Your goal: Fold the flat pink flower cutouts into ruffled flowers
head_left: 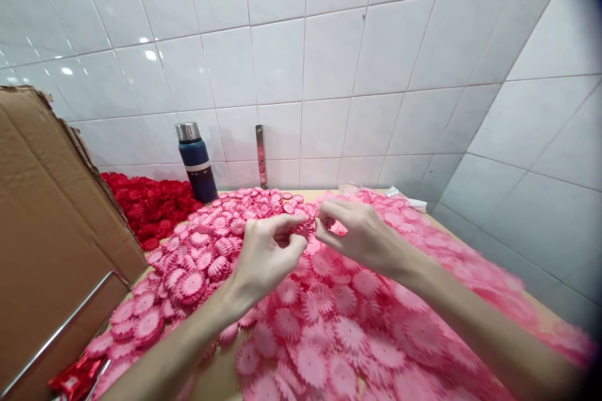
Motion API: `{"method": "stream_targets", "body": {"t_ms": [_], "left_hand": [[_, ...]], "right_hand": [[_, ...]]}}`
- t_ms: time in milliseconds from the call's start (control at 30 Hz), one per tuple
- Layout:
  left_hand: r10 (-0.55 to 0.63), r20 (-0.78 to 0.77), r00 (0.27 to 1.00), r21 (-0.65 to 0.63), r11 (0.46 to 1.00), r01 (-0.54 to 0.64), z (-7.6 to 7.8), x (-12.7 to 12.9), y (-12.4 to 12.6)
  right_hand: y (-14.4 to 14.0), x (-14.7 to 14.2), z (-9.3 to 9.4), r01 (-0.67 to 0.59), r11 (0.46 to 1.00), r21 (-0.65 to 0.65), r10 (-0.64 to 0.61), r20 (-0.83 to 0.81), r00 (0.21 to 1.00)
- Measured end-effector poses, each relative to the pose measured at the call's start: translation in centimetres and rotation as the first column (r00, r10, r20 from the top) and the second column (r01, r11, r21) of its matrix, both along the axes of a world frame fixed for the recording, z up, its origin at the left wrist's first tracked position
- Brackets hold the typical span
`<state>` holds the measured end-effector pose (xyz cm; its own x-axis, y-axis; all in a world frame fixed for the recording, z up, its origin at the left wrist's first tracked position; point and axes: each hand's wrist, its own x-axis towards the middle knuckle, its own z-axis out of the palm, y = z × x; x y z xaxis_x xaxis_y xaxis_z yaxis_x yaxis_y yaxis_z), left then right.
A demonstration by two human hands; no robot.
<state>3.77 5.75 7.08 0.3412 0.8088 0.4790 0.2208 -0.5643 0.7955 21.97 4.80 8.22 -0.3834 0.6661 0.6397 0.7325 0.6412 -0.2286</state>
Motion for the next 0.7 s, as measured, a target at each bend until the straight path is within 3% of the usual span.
{"method": "stream_targets", "body": {"t_ms": [133,367,567,700], "left_hand": [[-0.002,0.024,1.0,-0.065,0.998,0.003,0.0,-0.1,0.3],[0.035,0.171,0.985,-0.168,0.986,-0.006,-0.7,0.1,1.1],[-0.068,0.238,0.969,-0.333,0.931,0.148,-0.5,0.2,0.7],[-0.154,0.243,0.958,-0.406,0.88,0.245,0.2,0.5,-0.1]], "right_hand": [[-0.7,0.0,0.8,-0.088,0.97,-0.228,0.052,-0.158,0.986],[-0.9,-1.6,0.3,-0.174,0.938,-0.301,0.057,-0.359,0.932],[-0.3,-0.2,0.6,-0.169,0.907,-0.386,-0.024,-0.448,0.894],[-0.5,1.1,1.3,-0.208,0.875,-0.436,0.005,-0.423,0.906]]}}
